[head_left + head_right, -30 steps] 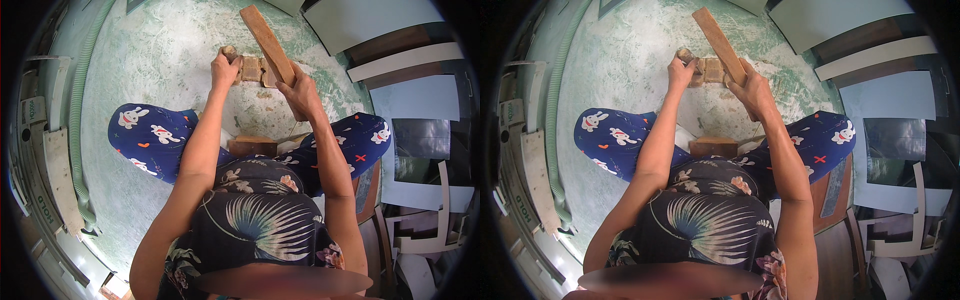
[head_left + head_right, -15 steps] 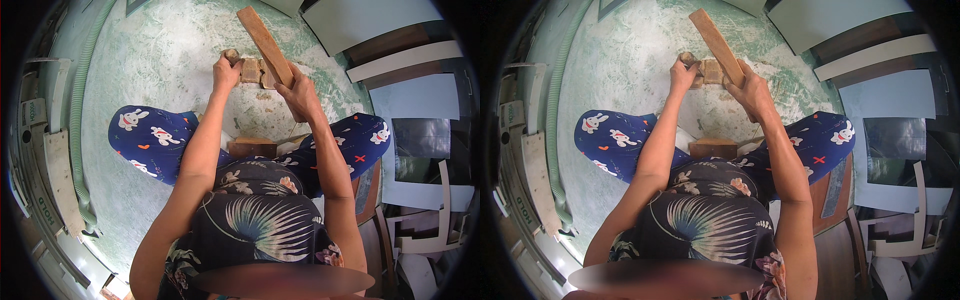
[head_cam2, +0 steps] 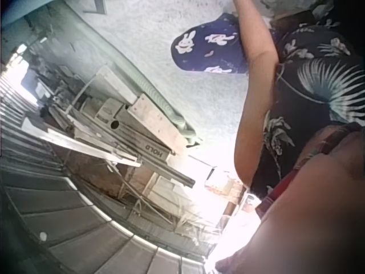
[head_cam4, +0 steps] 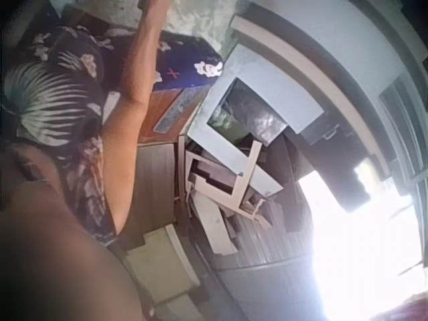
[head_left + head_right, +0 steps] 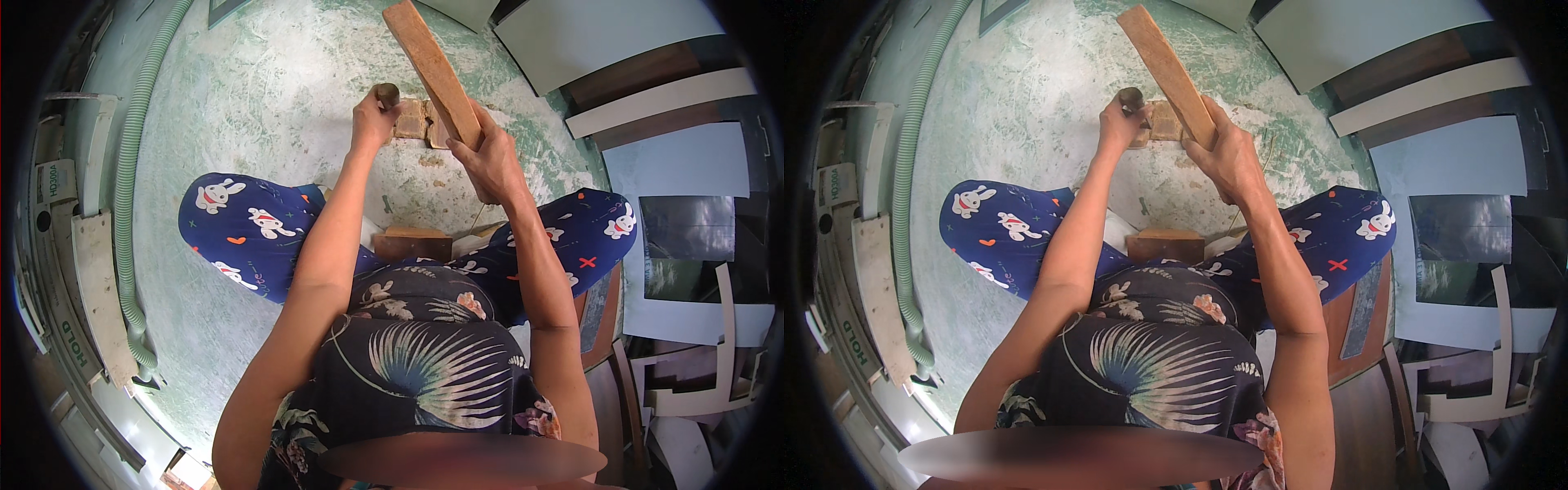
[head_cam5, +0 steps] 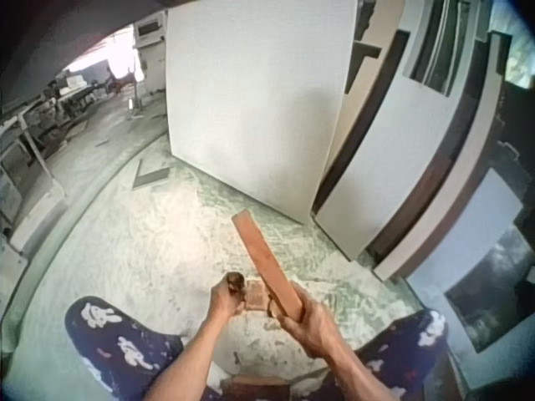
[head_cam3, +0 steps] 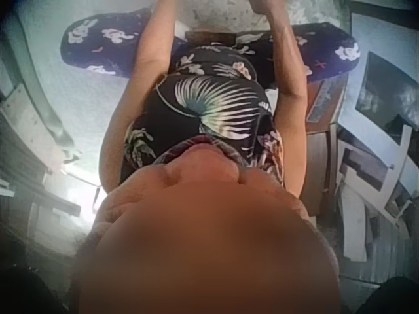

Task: Chiseling a piece of wood using a hammer and a chisel.

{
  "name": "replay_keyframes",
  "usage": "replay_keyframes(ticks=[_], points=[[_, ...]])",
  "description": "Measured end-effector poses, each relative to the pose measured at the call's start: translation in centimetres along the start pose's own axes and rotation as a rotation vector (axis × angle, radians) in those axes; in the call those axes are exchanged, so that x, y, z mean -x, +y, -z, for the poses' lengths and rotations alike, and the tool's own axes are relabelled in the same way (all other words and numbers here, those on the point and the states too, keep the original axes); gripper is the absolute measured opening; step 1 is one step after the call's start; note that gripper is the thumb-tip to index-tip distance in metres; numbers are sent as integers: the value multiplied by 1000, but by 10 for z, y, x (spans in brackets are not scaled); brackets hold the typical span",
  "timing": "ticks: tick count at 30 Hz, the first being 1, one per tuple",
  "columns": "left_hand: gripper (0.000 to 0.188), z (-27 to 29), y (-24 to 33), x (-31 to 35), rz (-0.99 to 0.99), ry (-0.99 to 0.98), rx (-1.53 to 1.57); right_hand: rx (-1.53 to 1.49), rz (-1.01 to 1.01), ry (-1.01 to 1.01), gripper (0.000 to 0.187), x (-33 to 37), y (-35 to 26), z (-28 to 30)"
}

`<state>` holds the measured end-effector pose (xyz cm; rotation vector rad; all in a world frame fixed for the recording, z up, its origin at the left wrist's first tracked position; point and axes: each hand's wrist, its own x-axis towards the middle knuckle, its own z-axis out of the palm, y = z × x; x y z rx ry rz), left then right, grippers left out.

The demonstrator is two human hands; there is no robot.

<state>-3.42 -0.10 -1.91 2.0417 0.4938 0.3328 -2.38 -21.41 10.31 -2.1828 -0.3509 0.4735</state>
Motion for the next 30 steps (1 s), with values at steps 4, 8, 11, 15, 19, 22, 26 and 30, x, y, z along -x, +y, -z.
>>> replay_keyframes(ticks=[4,8,11,15,19,22,26,30], points=[[38,-2,-3,0,-10,-21,-36,-56,196,100,70,9,-9,-3],[36,-7,-3,-1,-12,-34,41,83,166,53,72,9,-4,-12],[33,-7,-5,-1,-81,12,12,266,10,-81,73,7,8,-18],[31,-6,-5,0,-51,22,34,209,5,-76,69,11,3,-8],[32,-6,-2,-2,-4,2,16,118,-31,-43,67,10,6,-3],[35,-5,-5,-4,-7,9,-2,122,-28,4,66,5,20,-4],[38,0,-13,-7,7,3,-13,102,-69,4,66,0,29,-7],[36,4,-6,-8,62,-21,-4,134,-125,-46,66,-6,42,-9]])
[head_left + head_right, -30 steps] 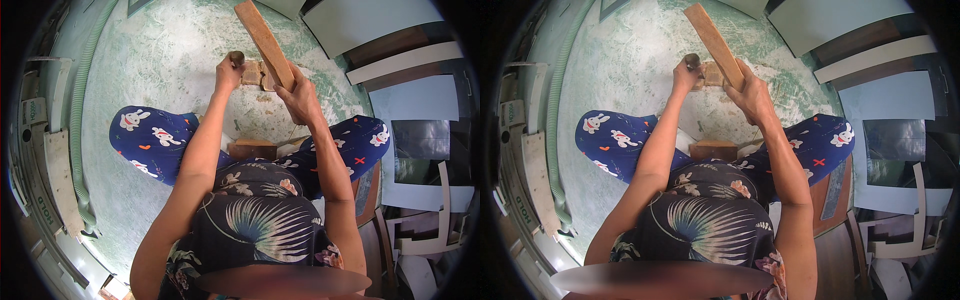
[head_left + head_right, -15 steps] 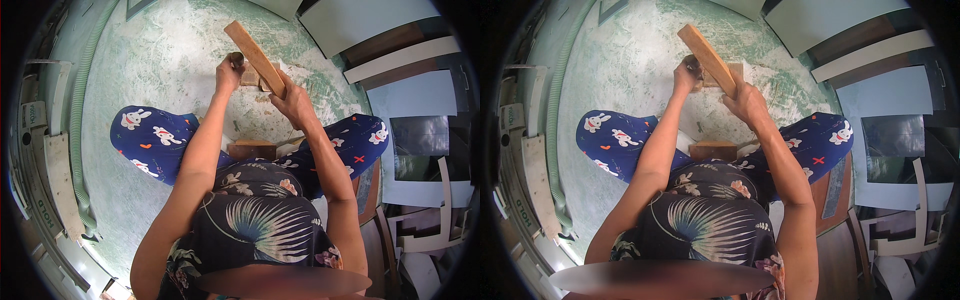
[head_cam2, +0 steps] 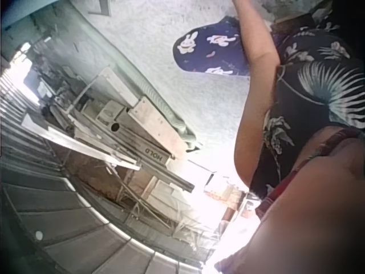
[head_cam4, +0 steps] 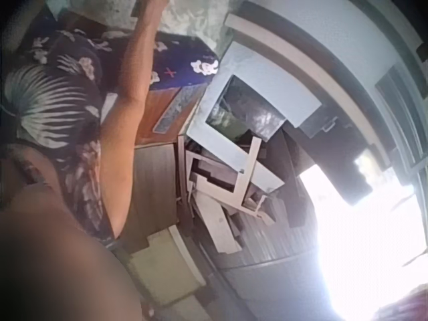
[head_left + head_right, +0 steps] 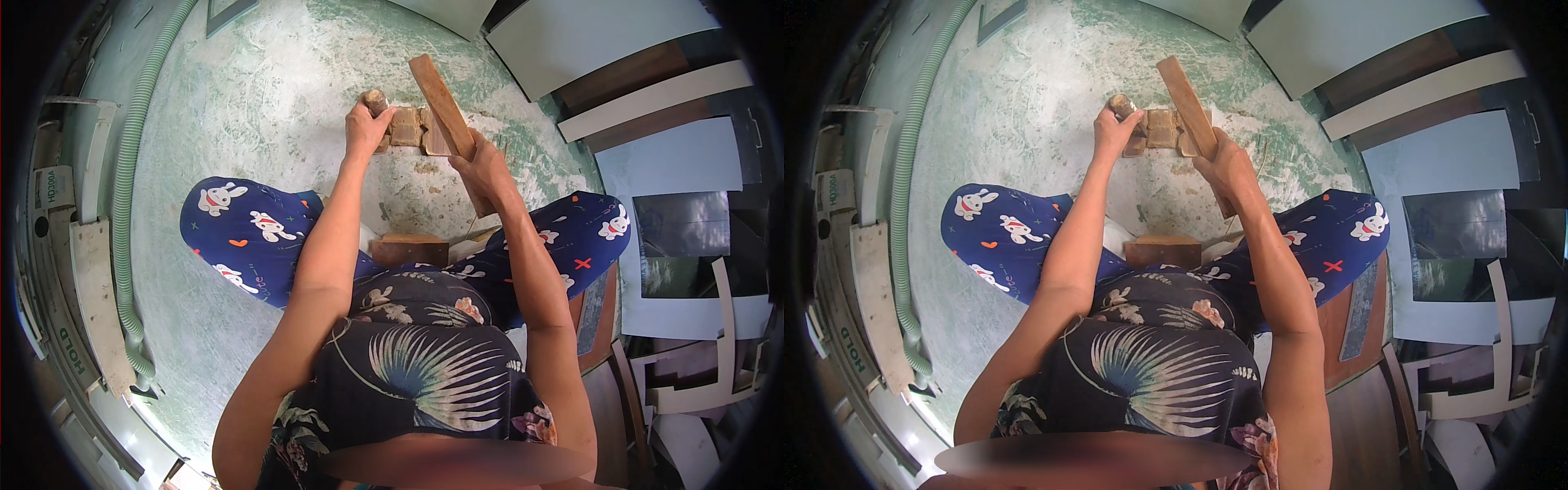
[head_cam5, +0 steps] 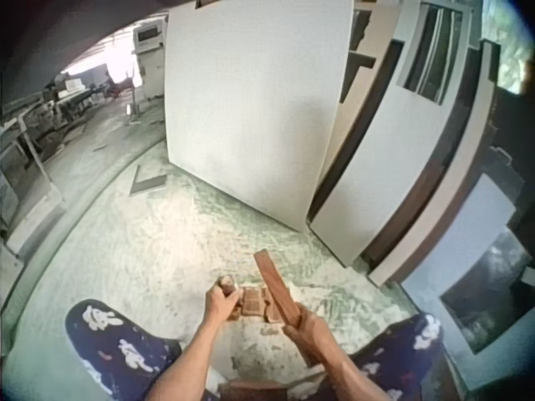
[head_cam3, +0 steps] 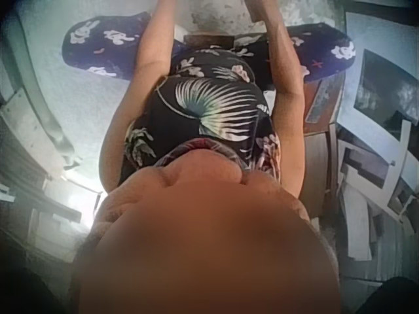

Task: Chiseling a piece of wood using a hammer and a chisel.

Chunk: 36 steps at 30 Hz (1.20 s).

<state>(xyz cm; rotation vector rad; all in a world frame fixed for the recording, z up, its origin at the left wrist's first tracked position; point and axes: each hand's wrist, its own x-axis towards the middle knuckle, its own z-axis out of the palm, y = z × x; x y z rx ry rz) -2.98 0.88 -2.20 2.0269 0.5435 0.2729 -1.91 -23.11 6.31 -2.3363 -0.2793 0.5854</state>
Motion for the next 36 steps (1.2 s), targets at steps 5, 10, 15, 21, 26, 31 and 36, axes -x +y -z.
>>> replay_keyframes(ticks=[5,10,15,21,26,31,36], points=[[29,4,7,-1,-60,123,-5,104,-57,-65,67,-3,8,-5],[29,2,5,-6,-69,147,57,148,-13,-83,67,-5,9,-8],[31,-6,-2,-3,-68,143,46,100,-33,-56,67,-4,4,-6],[34,-14,-4,-1,-69,119,92,31,9,-28,67,-1,-5,2],[36,-15,7,1,-65,88,70,-7,40,24,67,2,-17,10],[37,-10,3,-4,-67,129,61,-55,17,88,66,-1,-22,12],[38,-11,0,-6,-55,133,54,-61,31,96,67,-1,-19,12]])
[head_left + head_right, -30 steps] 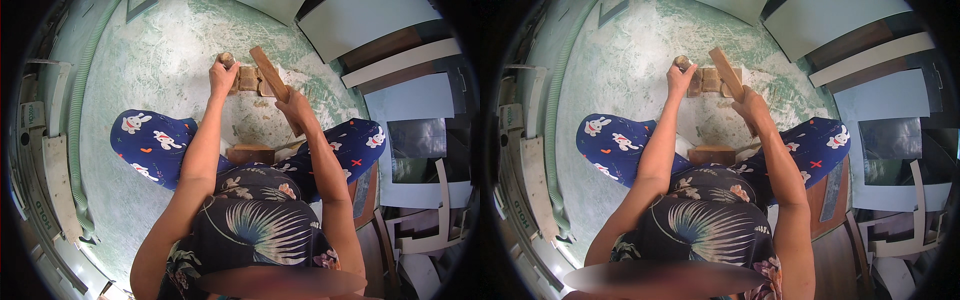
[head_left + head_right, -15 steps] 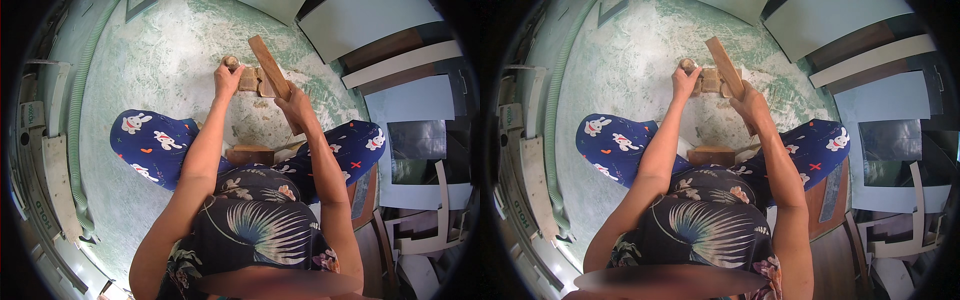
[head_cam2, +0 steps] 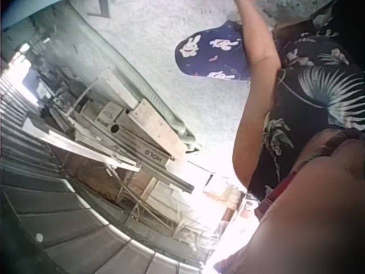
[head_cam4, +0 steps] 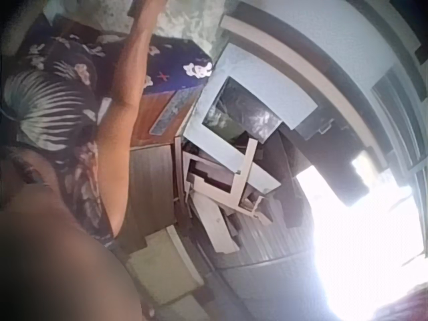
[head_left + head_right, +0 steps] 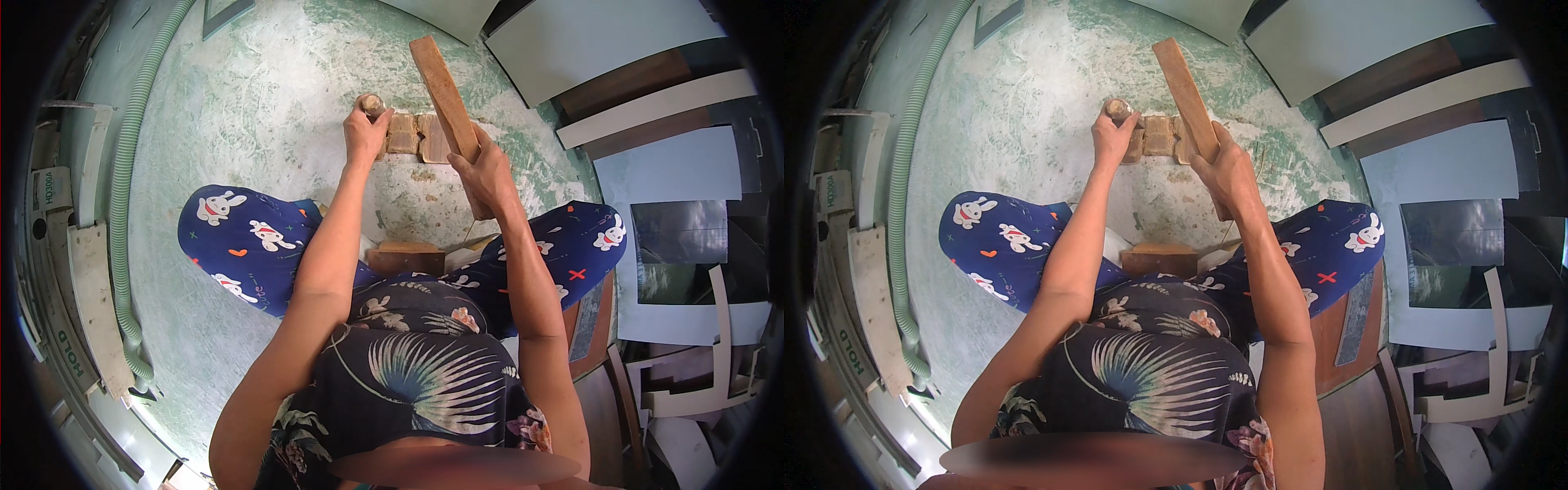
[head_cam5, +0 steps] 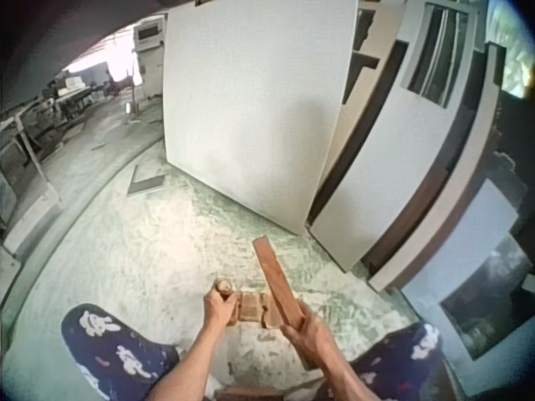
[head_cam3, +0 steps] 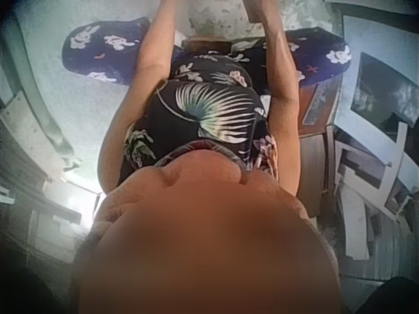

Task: Chiseling a piece of wood using a hammer and a chisel.

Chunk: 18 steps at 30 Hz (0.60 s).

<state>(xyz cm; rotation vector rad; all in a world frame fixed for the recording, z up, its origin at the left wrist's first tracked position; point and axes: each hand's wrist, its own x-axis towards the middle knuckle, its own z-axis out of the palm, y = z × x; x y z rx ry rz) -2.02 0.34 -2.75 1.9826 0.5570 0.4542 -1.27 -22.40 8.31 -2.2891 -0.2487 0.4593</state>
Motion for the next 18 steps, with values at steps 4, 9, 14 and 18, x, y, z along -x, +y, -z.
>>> replay_keyframes(ticks=[4,9,14,18], points=[[39,-2,-1,0,15,-2,9,-26,-23,-40,67,3,-13,7],[37,-4,3,2,11,-1,10,-87,38,34,65,4,-10,4],[35,-8,5,3,48,-20,-11,-207,199,87,66,13,-30,5],[34,-12,-1,-1,-103,10,115,-271,337,162,65,21,-38,-1]])
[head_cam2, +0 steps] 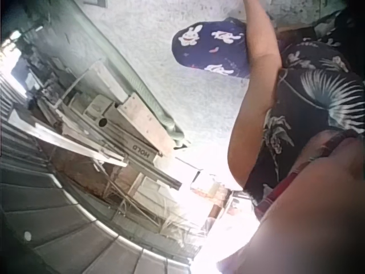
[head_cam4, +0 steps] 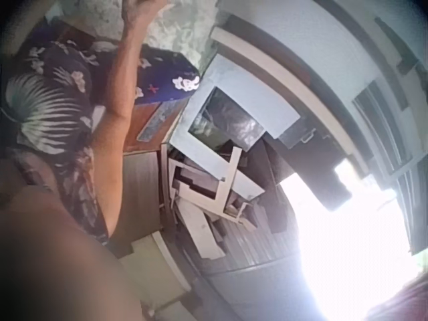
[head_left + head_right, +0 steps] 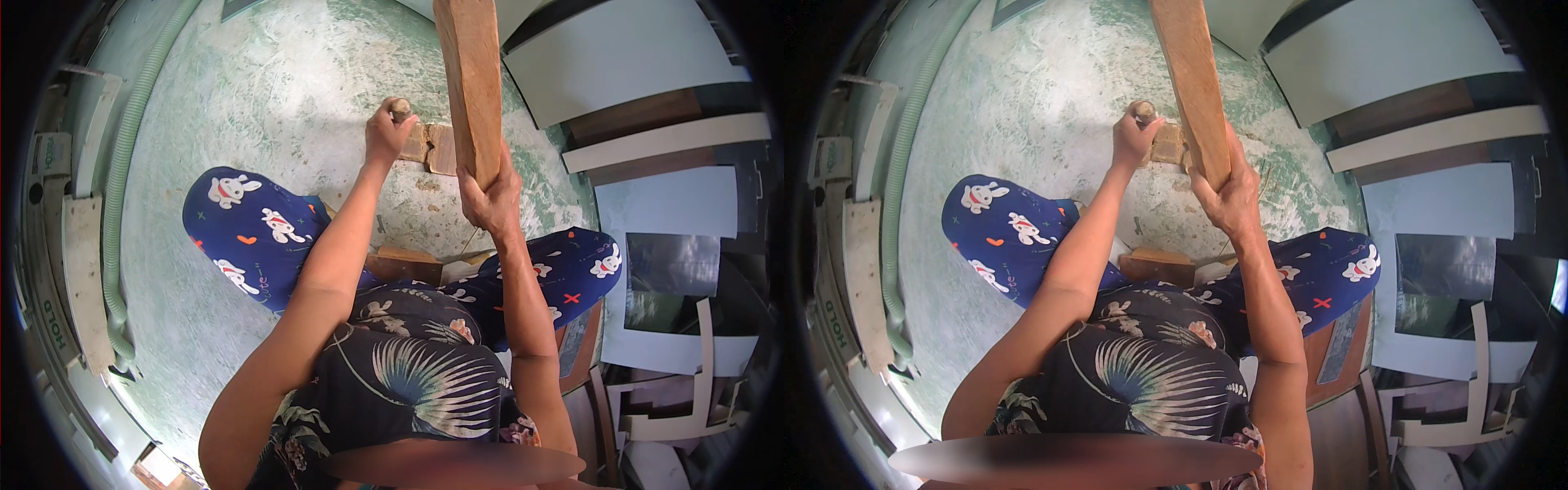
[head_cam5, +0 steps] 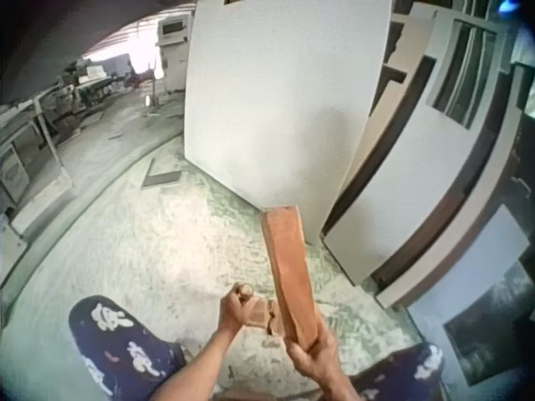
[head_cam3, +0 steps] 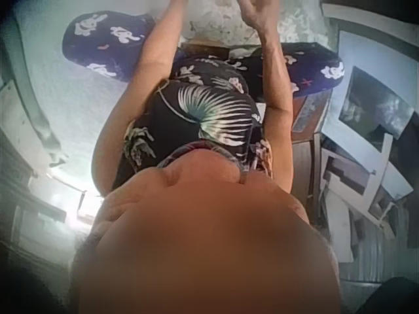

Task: Chiseling a piece of wood using a hammer and a chisel.

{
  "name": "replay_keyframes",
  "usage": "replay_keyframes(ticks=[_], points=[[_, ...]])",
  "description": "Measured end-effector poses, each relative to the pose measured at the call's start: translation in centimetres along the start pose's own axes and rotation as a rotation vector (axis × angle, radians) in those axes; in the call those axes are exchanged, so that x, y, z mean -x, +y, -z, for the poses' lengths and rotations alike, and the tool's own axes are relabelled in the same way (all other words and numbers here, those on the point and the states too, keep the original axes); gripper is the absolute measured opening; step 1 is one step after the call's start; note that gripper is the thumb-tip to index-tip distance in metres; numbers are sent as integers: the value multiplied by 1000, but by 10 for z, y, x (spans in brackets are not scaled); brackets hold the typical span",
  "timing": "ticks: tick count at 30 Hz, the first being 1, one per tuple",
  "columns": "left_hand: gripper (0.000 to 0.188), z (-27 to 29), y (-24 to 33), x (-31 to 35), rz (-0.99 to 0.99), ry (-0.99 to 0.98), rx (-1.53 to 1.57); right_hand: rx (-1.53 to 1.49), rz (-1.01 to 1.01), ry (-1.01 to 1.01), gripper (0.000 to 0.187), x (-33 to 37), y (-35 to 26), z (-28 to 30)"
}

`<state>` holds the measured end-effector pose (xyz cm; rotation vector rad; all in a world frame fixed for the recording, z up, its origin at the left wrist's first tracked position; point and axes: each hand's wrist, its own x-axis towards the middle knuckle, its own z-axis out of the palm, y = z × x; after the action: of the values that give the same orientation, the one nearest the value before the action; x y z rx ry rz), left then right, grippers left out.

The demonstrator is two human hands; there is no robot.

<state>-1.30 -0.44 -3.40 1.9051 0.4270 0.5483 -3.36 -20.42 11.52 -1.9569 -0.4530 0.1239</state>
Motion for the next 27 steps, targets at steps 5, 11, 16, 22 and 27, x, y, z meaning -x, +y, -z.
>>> replay_keyframes(ticks=[5,11,16,22,27], points=[[30,-2,1,0,45,-31,-33,259,-329,-319,64,-2,7,-8],[29,10,5,-2,240,28,-43,86,-197,-126,63,1,14,-7],[37,24,4,-13,238,87,-79,120,-269,-69,63,-9,28,0],[35,40,-4,-16,226,233,-185,173,-415,-183,64,-12,57,-3],[34,47,-15,-6,179,345,-463,448,-419,-372,71,-7,95,-7]])
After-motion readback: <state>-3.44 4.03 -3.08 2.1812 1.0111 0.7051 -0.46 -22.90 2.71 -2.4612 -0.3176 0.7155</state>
